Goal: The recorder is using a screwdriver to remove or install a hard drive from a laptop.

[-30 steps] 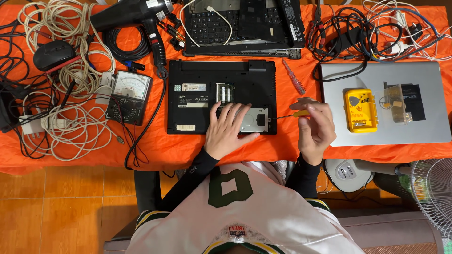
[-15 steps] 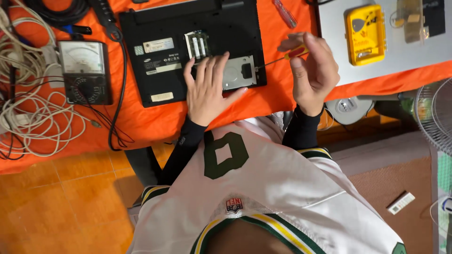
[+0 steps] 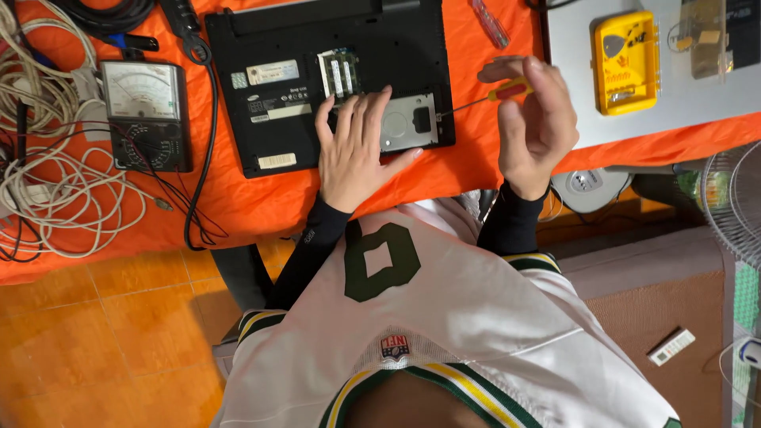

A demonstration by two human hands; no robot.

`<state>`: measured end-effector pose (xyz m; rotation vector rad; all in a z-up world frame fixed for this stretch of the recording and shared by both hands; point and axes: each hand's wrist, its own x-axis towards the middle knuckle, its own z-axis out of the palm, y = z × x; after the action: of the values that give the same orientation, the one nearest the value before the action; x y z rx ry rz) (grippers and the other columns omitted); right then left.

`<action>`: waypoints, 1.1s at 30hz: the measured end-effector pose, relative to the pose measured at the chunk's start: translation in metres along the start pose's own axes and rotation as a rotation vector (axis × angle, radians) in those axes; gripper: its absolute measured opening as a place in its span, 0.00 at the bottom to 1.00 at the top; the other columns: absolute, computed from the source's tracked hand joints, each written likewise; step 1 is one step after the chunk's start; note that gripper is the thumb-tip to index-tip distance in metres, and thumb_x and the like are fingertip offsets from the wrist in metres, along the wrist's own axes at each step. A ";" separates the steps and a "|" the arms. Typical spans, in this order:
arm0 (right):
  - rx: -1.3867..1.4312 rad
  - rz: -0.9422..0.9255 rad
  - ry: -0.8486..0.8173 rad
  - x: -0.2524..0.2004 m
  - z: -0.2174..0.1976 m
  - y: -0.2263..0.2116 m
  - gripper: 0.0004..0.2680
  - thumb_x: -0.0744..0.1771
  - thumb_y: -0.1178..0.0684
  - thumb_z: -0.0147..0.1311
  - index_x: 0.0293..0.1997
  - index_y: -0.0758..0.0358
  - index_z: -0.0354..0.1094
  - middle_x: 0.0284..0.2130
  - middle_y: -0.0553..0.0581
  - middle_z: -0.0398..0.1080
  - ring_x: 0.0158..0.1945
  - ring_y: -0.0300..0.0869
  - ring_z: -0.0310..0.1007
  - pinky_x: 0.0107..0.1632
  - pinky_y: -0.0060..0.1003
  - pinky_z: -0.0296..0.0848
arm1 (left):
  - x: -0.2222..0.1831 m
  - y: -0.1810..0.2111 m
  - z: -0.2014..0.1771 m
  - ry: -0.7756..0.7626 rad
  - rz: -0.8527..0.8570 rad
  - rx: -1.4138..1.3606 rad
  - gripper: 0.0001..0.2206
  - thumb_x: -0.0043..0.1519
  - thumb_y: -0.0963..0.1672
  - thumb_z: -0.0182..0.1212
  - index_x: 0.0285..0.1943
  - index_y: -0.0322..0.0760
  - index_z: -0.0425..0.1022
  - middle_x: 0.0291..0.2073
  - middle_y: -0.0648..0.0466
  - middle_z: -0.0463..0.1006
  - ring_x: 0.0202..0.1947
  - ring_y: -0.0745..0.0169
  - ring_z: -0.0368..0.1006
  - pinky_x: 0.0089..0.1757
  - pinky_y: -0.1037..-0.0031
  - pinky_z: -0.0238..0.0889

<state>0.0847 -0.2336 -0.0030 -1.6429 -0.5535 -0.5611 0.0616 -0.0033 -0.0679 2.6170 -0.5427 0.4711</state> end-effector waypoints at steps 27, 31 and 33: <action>-0.049 -0.006 -0.012 0.000 0.002 0.013 0.11 0.72 0.64 0.55 0.62 0.64 0.65 0.48 0.61 0.66 0.51 0.49 0.75 0.49 0.36 0.75 | -0.001 -0.001 0.005 0.067 0.013 0.033 0.39 0.62 0.62 0.59 0.72 0.30 0.63 0.58 0.48 0.73 0.61 0.50 0.65 0.67 0.48 0.42; -0.039 -0.017 -0.047 0.009 0.006 -0.001 0.12 0.70 0.63 0.54 0.61 0.64 0.63 0.50 0.63 0.67 0.54 0.50 0.74 0.55 0.41 0.74 | -0.004 -0.001 0.005 0.069 -0.002 0.014 0.39 0.63 0.62 0.59 0.72 0.31 0.63 0.58 0.49 0.73 0.62 0.52 0.65 0.67 0.47 0.42; -0.082 -0.052 -0.062 0.006 0.004 0.000 0.13 0.69 0.63 0.59 0.60 0.64 0.64 0.51 0.63 0.65 0.54 0.50 0.72 0.59 0.43 0.74 | -0.002 -0.001 0.002 0.070 0.008 0.031 0.38 0.63 0.62 0.59 0.72 0.32 0.63 0.58 0.49 0.72 0.62 0.52 0.64 0.67 0.48 0.42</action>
<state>0.0894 -0.2293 0.0002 -1.7326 -0.6274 -0.5795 0.0611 -0.0033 -0.0709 2.6169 -0.5278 0.5762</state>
